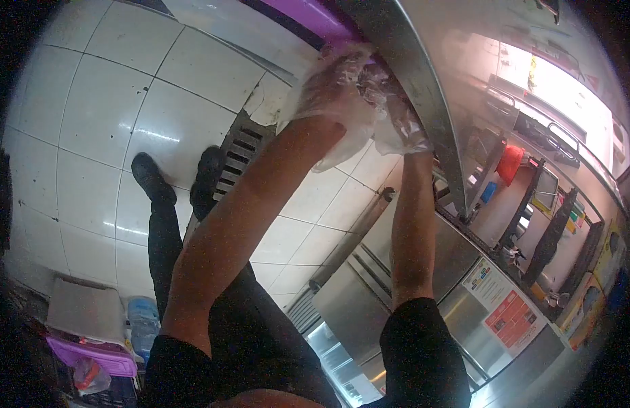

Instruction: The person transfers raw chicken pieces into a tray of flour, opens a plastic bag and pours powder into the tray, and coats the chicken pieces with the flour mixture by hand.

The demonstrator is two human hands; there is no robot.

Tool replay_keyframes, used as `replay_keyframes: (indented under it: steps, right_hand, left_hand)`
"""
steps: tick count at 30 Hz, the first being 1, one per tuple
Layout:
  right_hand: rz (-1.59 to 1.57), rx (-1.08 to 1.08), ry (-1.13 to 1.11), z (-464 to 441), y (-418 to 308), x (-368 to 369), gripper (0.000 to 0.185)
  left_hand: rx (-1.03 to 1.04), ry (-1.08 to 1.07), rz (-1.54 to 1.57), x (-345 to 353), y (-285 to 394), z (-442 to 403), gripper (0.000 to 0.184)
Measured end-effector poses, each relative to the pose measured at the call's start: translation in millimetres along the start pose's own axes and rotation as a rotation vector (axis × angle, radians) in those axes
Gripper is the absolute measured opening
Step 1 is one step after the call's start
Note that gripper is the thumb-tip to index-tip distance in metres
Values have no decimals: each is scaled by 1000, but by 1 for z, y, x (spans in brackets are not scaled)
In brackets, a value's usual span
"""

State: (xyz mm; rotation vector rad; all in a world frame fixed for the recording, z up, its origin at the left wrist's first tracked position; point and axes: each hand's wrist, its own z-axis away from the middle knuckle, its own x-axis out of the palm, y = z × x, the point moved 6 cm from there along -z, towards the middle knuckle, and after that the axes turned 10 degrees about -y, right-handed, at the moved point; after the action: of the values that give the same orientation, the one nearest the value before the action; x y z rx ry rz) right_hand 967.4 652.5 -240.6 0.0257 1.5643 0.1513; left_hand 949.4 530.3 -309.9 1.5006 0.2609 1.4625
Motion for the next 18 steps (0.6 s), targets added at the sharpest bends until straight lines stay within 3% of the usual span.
replay_keyframes:
  steps: [2,3,5,6,8,10,11,18]
  right_hand:
    - [16,5,27,17,-4,5,47]
    - [31,8,36,33,-8,10,46]
    - [65,14,11,66,-12,24,46]
    - [90,12,-21,83,-12,33,46]
    - [128,-5,-97,109,-10,49,46]
    - [127,-9,-139,118,-9,52,45]
    - [110,2,-139,121,-6,53,45]
    - [14,62,-100,111,-8,35,44]
  left_hand:
    - [-105,-95,397,6,-15,-4,39]
    - [-118,-115,433,6,-7,3,38]
    - [-82,-129,205,2,10,13,36]
    - [-41,-126,-61,1,19,17,36]
    - [166,-33,-382,-5,30,18,31]
    - [489,128,-477,-11,45,30,25]
    - [284,118,-282,-10,31,31,26]
    - [425,-18,-496,3,38,34,15]
